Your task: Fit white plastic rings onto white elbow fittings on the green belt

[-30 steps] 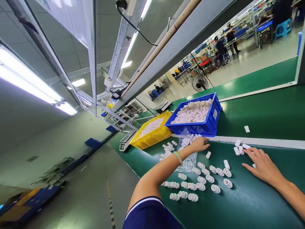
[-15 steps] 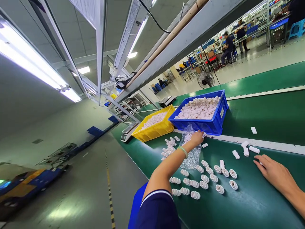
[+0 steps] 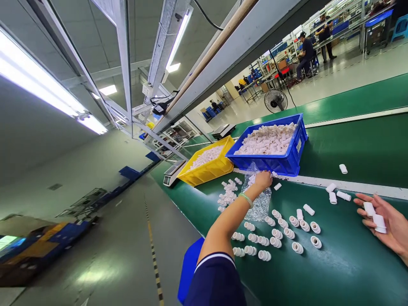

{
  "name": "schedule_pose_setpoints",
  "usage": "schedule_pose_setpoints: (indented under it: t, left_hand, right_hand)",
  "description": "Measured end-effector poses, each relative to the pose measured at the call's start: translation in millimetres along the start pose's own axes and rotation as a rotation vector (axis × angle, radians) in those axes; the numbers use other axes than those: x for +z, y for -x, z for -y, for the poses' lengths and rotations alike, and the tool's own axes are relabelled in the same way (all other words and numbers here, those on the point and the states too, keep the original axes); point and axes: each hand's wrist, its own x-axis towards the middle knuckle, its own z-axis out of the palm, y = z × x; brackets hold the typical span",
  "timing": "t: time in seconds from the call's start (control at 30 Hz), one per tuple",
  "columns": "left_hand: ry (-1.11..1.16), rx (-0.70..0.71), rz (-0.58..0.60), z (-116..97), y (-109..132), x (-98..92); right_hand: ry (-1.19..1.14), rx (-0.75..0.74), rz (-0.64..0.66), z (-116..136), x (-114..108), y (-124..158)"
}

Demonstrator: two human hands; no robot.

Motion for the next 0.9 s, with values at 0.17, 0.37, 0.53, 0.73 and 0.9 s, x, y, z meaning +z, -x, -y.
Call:
schedule_pose_setpoints:
  t: [0.17, 0.37, 0.53, 0.73, 0.9]
  left_hand:
    - [0.090, -0.123, -0.012, 2.1, -4.6, 2.0]
    - [0.233, -0.210, 0.014, -6.4, -14.6, 4.9]
    - [0.408, -0.208, 0.058, -0.3, -6.8, -1.4]
    - [0.624, -0.054, 0.192, -13.2, 27.1, -1.9]
    - [0.677, 0.120, 0.242, -34.6, 39.3, 2.0]
  right_hand:
    - [0.157, -0.077, 0.047, -8.8, -1.2, -3.7]
    - [0.045, -0.037, 0.035, -9.7, 6.9, 0.8]
    - [0.044, -0.037, 0.066, -10.9, 10.8, 0.1]
    - [0.031, -0.031, 0.102, -14.4, 12.4, -5.2]
    - [0.050, -0.034, 0.127, -15.6, 11.8, -4.2]
